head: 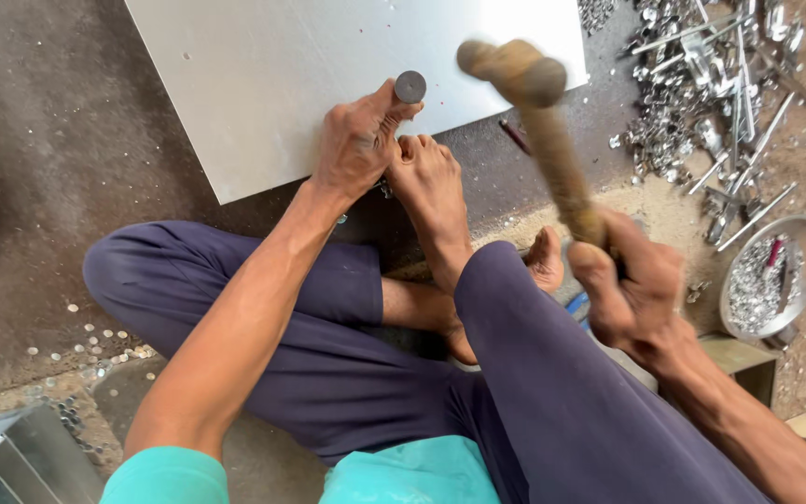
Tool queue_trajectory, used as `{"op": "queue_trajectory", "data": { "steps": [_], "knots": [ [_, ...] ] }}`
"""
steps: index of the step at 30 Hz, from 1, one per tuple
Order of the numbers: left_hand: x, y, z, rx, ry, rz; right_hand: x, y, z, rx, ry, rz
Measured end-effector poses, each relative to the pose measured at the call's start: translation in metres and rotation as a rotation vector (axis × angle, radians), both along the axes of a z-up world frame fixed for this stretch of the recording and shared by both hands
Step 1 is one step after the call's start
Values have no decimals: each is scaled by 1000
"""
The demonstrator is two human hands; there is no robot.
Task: The person assembles a metal box by attaching a latch and securing the lid with rivets. They use a hammer and a punch tool to fasten the components together.
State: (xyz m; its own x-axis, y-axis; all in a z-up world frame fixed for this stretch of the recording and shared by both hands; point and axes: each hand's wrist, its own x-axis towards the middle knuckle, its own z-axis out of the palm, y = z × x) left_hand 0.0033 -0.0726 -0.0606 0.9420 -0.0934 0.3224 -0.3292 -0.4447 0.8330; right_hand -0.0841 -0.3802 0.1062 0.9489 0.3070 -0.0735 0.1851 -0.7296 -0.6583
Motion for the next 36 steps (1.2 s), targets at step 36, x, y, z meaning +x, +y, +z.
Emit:
{"op": "queue_trajectory", "data": {
  "steps": [36],
  "knots": [
    [45,-26,-12,103,-79,-57,29,20,-13,62,-117,79]
  ]
}}
